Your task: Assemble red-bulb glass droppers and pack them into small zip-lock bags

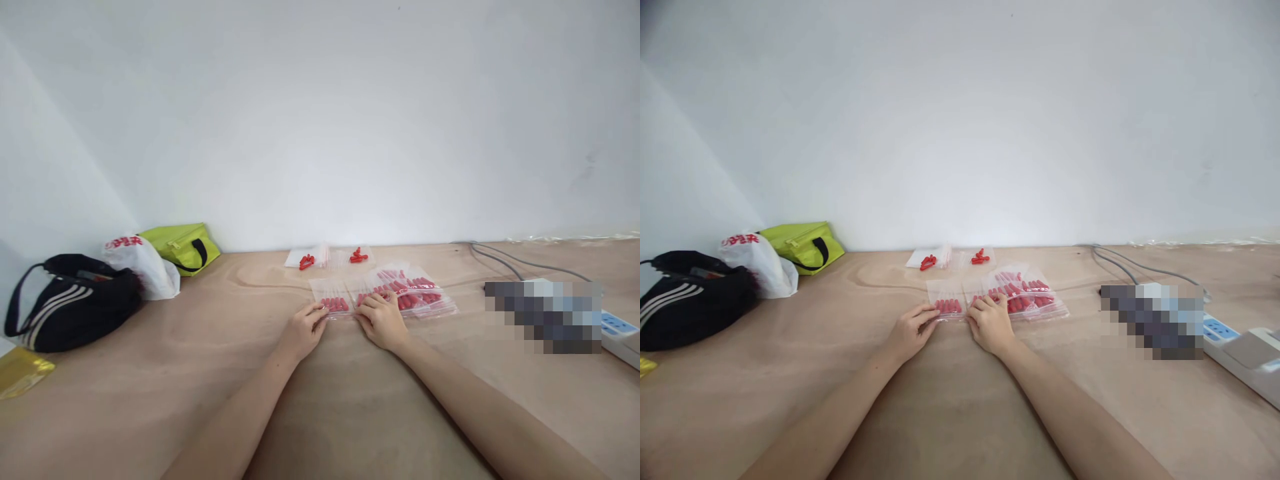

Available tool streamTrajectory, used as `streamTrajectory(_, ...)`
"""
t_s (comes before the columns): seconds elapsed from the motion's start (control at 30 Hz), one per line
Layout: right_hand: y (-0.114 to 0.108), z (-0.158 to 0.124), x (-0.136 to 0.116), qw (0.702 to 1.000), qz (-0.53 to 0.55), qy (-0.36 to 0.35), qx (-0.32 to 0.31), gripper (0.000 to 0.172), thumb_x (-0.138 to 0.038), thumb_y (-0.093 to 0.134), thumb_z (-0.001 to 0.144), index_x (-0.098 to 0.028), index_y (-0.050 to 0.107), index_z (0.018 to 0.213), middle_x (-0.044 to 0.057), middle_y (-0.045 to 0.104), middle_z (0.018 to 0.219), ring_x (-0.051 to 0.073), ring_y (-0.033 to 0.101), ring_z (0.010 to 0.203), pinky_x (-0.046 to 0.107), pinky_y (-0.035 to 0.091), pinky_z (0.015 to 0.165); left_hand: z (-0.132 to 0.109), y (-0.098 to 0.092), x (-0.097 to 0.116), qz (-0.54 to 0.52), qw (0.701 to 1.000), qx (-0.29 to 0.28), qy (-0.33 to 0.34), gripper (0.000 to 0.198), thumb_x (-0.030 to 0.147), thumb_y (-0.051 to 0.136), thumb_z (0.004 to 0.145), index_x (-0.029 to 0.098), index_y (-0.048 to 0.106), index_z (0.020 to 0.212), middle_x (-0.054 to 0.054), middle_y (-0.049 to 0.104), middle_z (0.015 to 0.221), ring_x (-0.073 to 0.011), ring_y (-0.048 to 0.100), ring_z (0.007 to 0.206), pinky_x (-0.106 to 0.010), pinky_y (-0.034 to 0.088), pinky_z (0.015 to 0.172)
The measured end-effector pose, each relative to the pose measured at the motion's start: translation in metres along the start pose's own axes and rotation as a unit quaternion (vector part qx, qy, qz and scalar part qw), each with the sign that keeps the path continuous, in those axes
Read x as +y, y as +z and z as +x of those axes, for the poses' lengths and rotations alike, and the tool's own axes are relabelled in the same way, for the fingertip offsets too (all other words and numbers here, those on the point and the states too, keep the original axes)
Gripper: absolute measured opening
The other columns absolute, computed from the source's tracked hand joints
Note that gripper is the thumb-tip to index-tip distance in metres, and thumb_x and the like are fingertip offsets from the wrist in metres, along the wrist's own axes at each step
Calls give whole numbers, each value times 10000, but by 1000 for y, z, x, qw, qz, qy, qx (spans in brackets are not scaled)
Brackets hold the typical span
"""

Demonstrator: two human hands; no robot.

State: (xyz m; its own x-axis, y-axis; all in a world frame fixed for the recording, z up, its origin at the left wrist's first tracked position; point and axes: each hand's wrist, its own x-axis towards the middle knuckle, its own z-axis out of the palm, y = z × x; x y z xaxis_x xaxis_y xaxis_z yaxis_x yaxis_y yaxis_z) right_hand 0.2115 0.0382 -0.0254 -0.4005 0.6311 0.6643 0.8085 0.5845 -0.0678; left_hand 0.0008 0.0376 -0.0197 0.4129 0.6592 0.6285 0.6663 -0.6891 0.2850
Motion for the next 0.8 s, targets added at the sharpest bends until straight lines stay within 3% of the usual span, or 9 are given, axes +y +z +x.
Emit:
streamTrajectory(0.2,-3,0,-3,999,32,11,-10,60,-225,539,768,-201,588,743,-1,623,712,160,517,742,388,202,849,4,5,3,-20,999,11,-48,183,113,488,784,172,657,821,-67,666,878,-177,634,796,-325,530,727)
streamTrajectory(0.33,-3,1,-4,999,40,0,5,169,-271,577,748,-214,595,906,12,640,789,166,532,770,381,218,842,6,3,0,-47,996,9,-73,179,133,461,818,167,634,784,-32,671,780,-135,636,685,-240,527,615)
streamTrajectory(0.43,0,2,-3,998,1,-52,41,119,-179,525,780,-225,617,842,-7,633,723,144,516,703,385,213,851,6,1,-1,-57,995,-3,-77,143,130,491,803,171,627,784,-17,667,770,-127,630,672,-226,516,605)
streamTrajectory(0.6,1,6,-3,984,-47,-148,88,187,-115,467,811,-202,621,752,-22,593,614,123,463,621,395,208,888,7,0,2,-35,996,-14,-79,57,120,605,719,167,597,749,-3,628,726,-134,597,645,-232,490,572)
streamTrajectory(0.8,-2,6,-4,980,-80,-158,91,305,-52,377,828,-175,566,623,-20,547,561,109,441,597,385,203,915,8,-4,3,3,999,-31,-44,123,74,545,748,167,568,670,-10,588,683,-150,571,661,-266,481,615)
